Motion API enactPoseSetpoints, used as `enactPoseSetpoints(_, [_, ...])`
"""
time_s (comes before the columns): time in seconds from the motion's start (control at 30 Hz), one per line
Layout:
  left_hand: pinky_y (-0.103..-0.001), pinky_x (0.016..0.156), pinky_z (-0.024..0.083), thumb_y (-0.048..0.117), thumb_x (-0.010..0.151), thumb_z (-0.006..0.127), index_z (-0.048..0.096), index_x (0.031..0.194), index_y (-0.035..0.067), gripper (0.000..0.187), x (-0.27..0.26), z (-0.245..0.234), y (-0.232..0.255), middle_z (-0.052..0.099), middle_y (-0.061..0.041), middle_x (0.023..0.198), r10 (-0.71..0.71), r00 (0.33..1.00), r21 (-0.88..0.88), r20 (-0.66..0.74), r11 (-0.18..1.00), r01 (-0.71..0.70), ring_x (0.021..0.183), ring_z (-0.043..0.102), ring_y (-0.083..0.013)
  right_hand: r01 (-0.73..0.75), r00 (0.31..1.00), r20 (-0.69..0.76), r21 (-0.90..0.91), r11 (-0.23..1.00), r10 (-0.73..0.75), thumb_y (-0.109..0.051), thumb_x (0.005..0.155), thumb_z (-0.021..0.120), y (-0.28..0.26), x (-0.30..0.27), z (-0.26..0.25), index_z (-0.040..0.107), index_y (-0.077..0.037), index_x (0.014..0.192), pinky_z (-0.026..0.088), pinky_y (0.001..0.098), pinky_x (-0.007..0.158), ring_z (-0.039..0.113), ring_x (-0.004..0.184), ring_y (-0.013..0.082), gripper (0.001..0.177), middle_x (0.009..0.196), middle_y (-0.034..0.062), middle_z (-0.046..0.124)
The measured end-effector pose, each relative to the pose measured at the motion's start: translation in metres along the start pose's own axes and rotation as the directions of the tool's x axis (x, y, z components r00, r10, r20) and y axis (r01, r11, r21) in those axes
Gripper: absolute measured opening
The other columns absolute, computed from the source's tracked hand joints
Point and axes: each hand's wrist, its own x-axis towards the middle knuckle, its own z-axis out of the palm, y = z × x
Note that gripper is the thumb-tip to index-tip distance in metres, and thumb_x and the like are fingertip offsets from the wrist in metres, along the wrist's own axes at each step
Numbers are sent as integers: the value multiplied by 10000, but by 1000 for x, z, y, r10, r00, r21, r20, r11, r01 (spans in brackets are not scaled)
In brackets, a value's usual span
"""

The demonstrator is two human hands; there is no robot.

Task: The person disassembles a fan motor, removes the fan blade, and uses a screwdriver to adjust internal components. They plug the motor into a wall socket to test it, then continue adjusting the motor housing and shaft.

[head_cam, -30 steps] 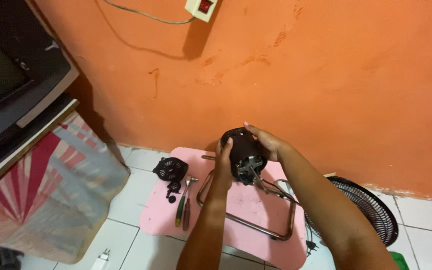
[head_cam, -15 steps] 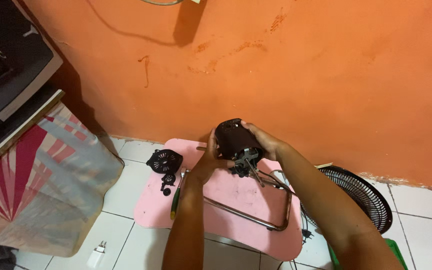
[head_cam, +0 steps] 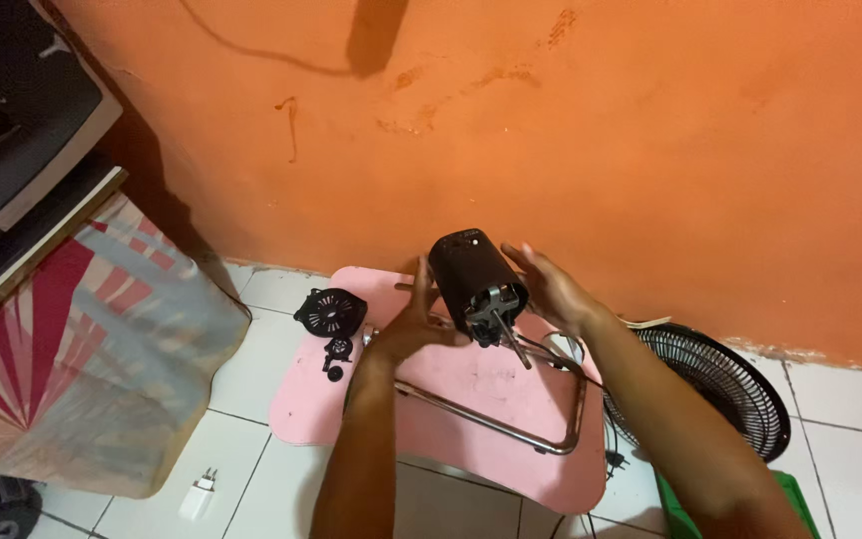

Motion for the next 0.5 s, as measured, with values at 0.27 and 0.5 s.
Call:
enactPoseSetpoints(0.27, [-427,1052,542,37,666,917,-306,1579,285,1546,5,20,-20,229,-140,1709,277,960,173,-47,949,-265,1532,307,-284,269,956,148,-99,958,-253,-54,868,610,59,-14,-22,333,-150,1583,472,362,1096,528,1307,186,772,1485,70,512])
enactPoseSetpoints(0.5, [-437,1052,547,68,678,906,-283,1591,267,1512,-3,24,-21,321,-162,1662,253,963,212,-92,950,-229,1498,394,-314,459,888,185,-296,838,-421,-3,916,598,61,-3,-17,406,-63,1560,460,349,1072,574,1207,191,675,1311,99,614])
